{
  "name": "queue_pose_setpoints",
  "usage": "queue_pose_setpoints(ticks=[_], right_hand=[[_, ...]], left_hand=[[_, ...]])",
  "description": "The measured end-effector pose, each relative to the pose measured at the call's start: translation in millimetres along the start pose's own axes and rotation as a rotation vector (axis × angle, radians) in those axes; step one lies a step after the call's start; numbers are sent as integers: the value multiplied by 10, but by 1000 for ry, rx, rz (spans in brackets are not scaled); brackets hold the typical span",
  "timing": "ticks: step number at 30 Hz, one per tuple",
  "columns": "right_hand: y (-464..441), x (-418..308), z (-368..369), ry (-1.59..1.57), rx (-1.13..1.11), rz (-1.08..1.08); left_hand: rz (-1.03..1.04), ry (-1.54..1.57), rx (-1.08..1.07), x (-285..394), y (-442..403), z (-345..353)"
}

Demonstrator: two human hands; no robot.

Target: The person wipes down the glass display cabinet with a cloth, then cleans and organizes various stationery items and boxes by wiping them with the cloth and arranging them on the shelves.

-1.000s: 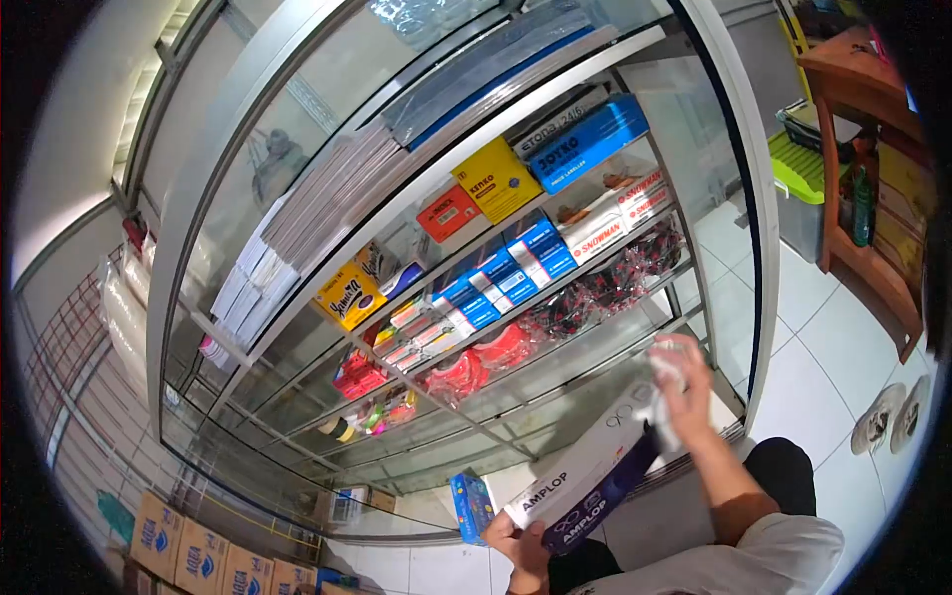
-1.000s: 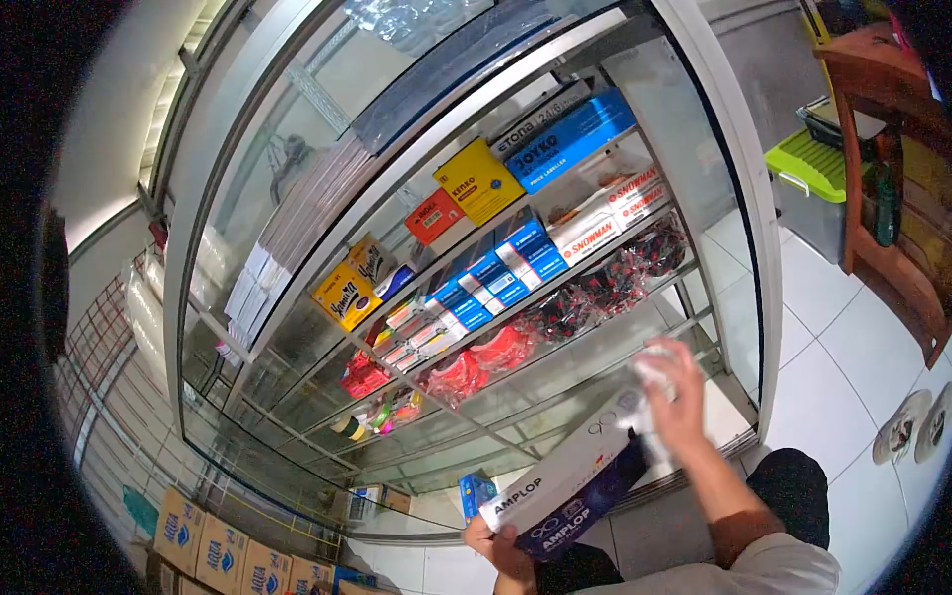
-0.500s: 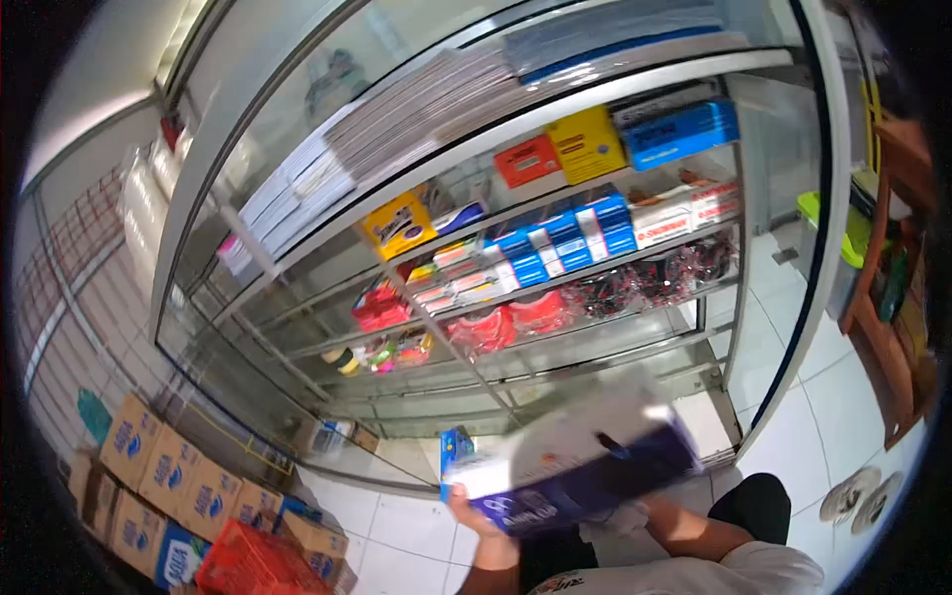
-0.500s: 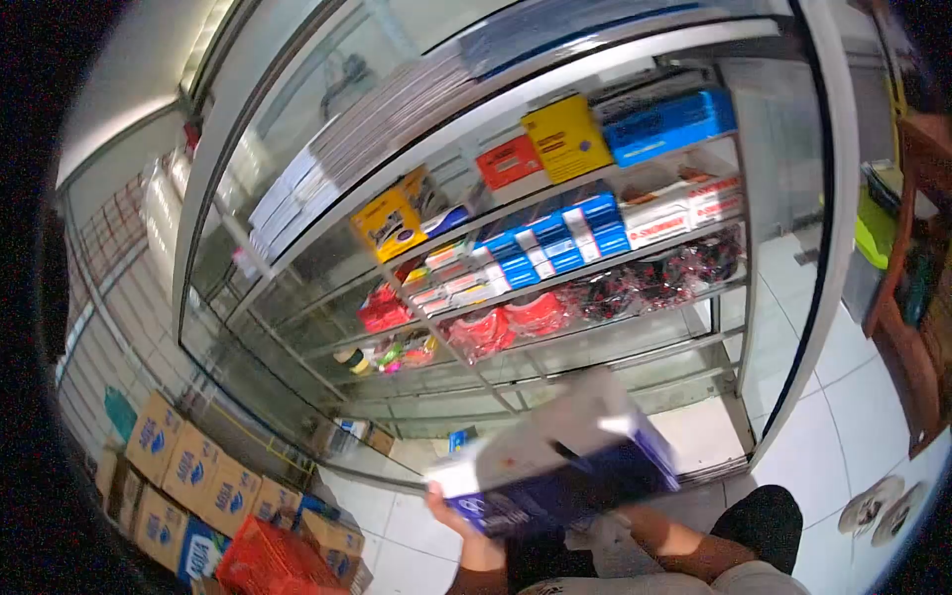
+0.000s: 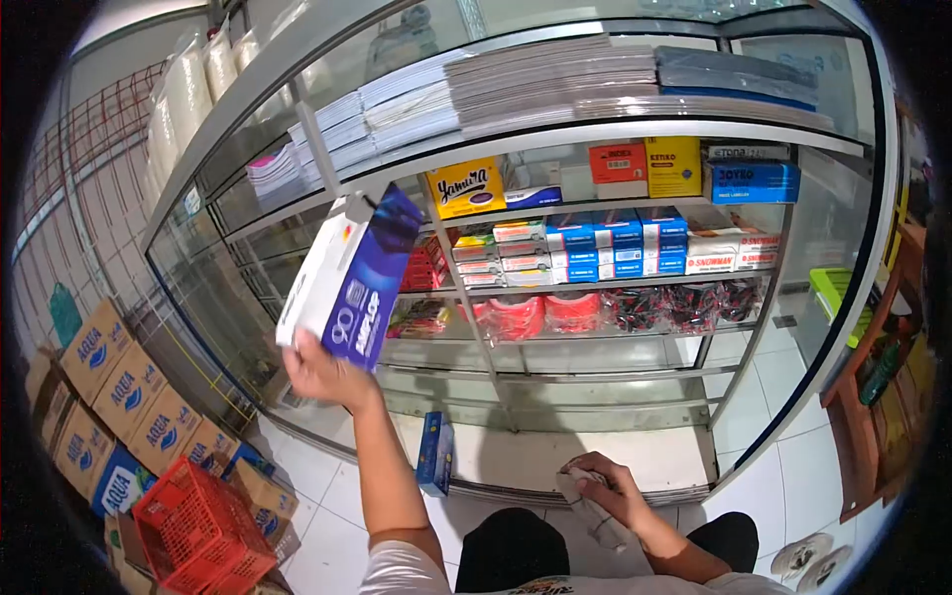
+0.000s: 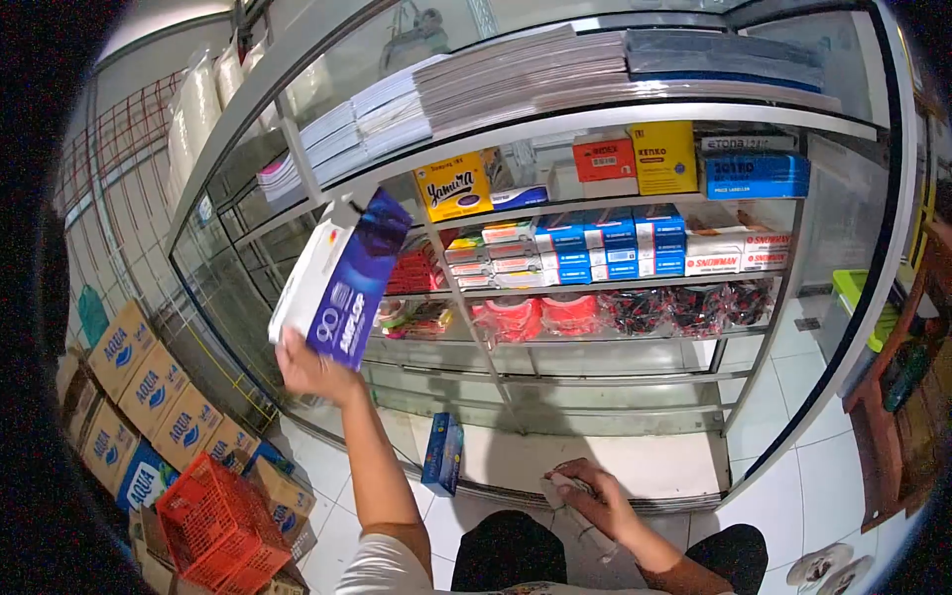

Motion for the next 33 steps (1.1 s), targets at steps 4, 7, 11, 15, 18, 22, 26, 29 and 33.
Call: queue_pose_setpoints(ticks=[4,7,11,15,18,22,26,29,33], right_hand=[[-49,-57,-10,43,-10,29],[-83,-42,-24,71,-15,45],[-83,-6,-6,94,-35,72],[-97,11,-25,87,-9,29],[-97,24,-78,64,11,44],[-99,63,-156,35,25,72],[-83,104,-173,6,17,122],[-110,45,-184,-23,12,114],[-78,86,-355,-46,109,37]], left_hand=[[5,-77,-161,-292,-145,410],[91,-103,-231,-411,-205,800],[181,-399,-362,-638,-213,1209],[196,-423,-524,-929,-78,1562],[121,-502,-534,-1193,-1,1702],[8,-598,-566,-1326,63,1779],[18,-657,-683,-1426,99,1748],[33,-543,-801,-1272,211,1539],[181,-437,-854,-1387,693,554]])
Point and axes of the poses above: each hand's wrist, its own y-axis away from the middle knuckle, its own z-axis out of the palm, x = y × z, the point moved 5 cm from there along -y, towards the middle knuckle, and after that the axes turned 1 degree about -z, right-handed, at the moved point
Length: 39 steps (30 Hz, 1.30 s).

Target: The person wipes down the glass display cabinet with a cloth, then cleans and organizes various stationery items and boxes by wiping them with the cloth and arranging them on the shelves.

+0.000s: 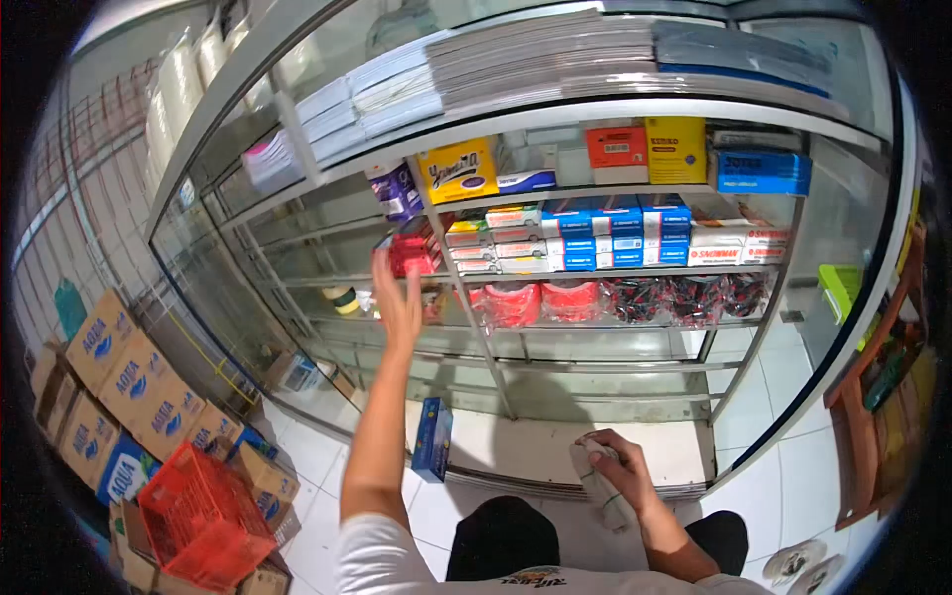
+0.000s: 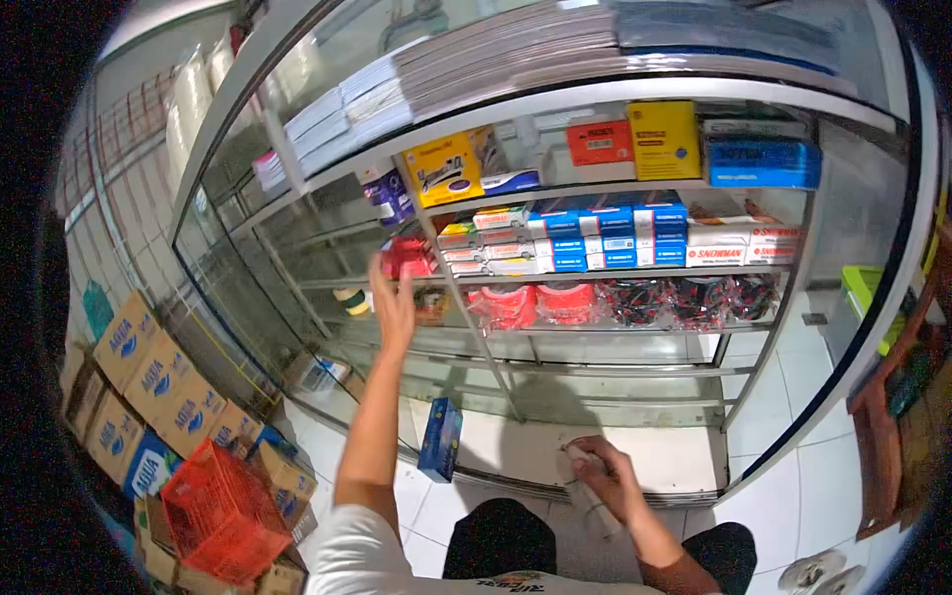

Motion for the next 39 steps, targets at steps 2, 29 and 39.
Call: queue_pose_setpoints(ticks=[2,29,39], right_hand=[[-25,-28,-176,191,54,25],[40,278,132,154,277,-157],[171,370,86,139,231,-340]], left_hand=[[-121,-339,-224,-435,871,-126],[-749,228,147,773,2386,-1205],[-635,749,-113,1992,2264,-554]])
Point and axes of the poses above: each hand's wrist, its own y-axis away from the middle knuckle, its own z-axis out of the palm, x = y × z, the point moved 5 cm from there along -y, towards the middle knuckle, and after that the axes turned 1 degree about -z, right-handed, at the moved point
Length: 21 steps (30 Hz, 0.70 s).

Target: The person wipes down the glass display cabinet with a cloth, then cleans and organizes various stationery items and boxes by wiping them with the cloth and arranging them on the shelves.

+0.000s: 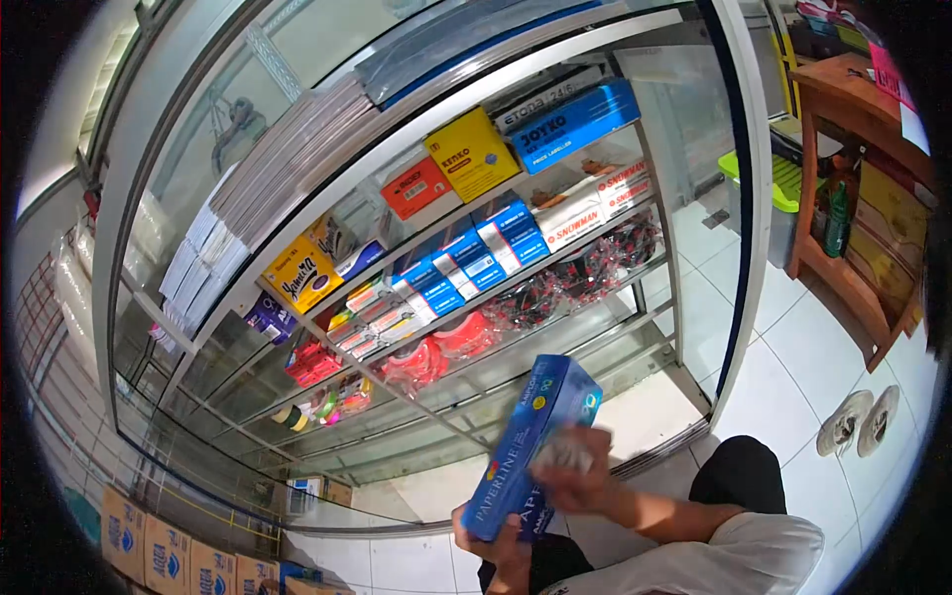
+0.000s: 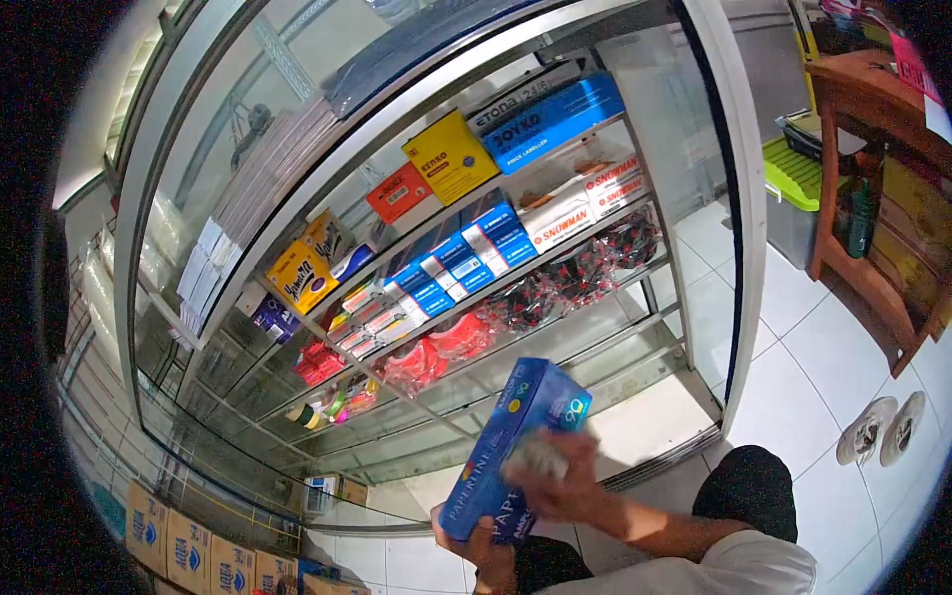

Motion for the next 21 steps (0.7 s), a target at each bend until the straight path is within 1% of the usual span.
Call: queue_pose_setpoints(ticks=[1,3,4,5,6,8,9,10,11,13,14,15,17,18,19,20,21], right_hand=[[-284,-573,-268,619,312,-401],[-507,-469,-684,148,448,-168],[-602,-598,-869,336,479,-226],[-638,-745,-1017,522,500,-285],[-604,-858,-1149,520,481,-289],[-644,-819,-1245,-135,178,136],[-659,-858,-1214,-263,193,132],[-660,-862,-1173,-390,208,131],[-681,-851,-1128,-384,177,136],[-627,-715,-1083,-637,299,296],[-506,-448,-1107,-909,343,394],[-323,-70,-1102,-1179,391,500],[153,598,-940,-1119,355,567],[381,794,-896,-1066,347,605],[566,831,-707,-1226,425,691],[728,836,-478,-1384,510,774],[891,851,-405,-1376,502,783]], left_hand=[[0,61,-12,4,-7,17],[0,179,-32,24,-24,27],[-1,185,-29,24,-32,43],[-58,292,-63,0,-30,77],[-111,398,-90,-19,-21,106],[-199,616,-130,-53,-15,155],[-186,623,-101,-70,-35,134],[-228,649,-100,-135,-71,135],[-270,677,-100,-209,-106,138],[-362,734,-94,-308,-91,147],[-350,745,-63,-306,-69,145],[-479,754,-61,-351,-19,176],[-733,774,-67,-426,77,237],[-860,785,-79,-465,122,261],[-853,797,-62,-510,134,233],[-851,905,-63,-602,140,208],[-848,1010,-67,-709,144,173]])
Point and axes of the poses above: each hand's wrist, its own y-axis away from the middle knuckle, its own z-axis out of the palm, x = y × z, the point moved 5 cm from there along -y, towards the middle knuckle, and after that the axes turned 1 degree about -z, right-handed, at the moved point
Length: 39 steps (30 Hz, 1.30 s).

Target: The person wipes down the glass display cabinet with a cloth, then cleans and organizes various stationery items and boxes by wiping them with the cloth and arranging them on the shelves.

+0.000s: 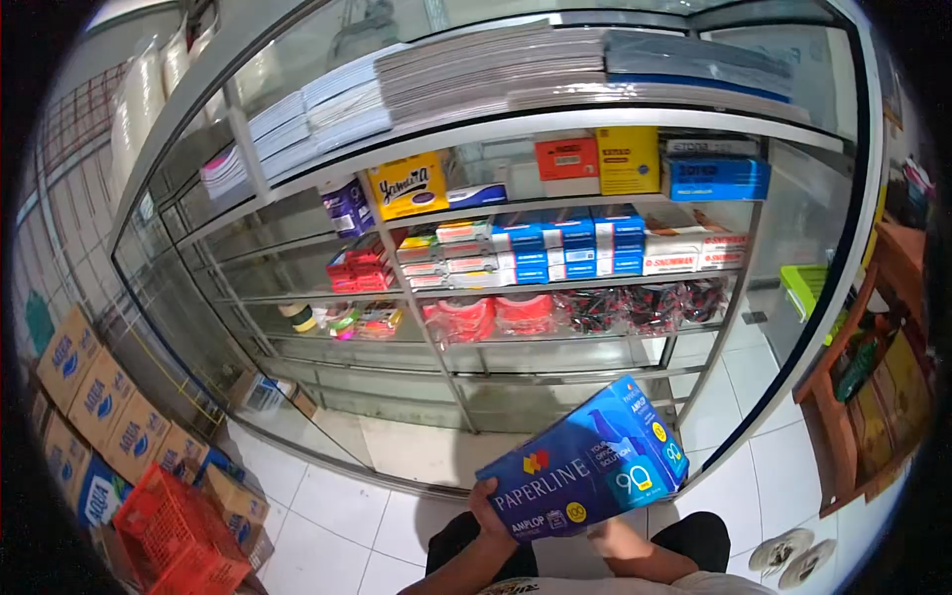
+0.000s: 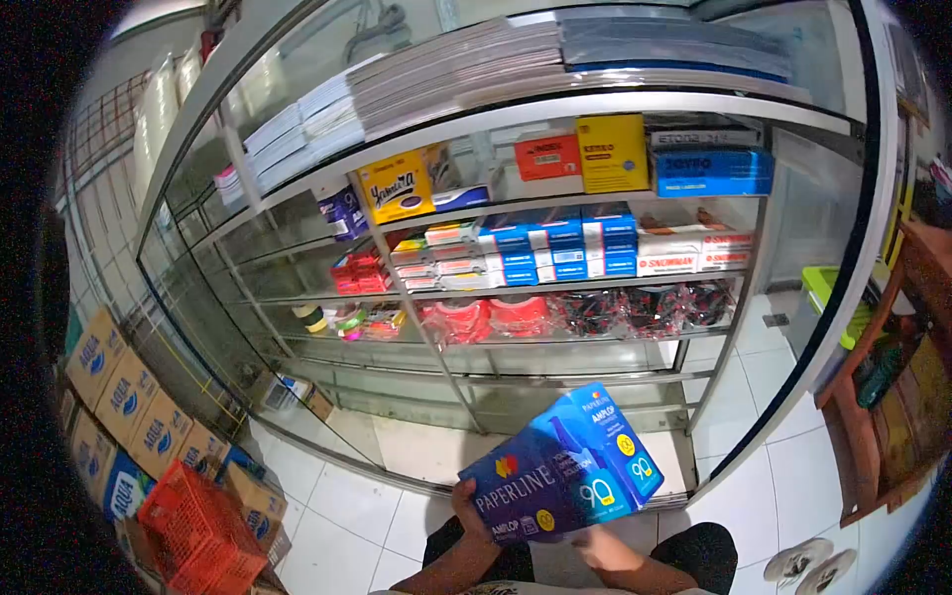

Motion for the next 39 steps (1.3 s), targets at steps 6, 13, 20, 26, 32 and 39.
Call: queue_pose_setpoints(ticks=[6,13,20,26,32,39], right_hand=[[128,340,628,1022,-349,-25],[162,679,1480,1291,-449,220],[240,525,1547,1569,-606,243],[371,343,1481,1607,-501,238],[399,121,1198,1625,-402,210],[393,-5,1280,1769,-385,132]], left_hand=[[413,1,40,391,72,125],[982,-336,-20,1229,115,-49],[1603,-632,370,2375,461,463],[1860,-595,424,3184,151,1052],[1782,-806,461,3372,-334,1544],[1581,-1108,496,3755,-1067,1908]])
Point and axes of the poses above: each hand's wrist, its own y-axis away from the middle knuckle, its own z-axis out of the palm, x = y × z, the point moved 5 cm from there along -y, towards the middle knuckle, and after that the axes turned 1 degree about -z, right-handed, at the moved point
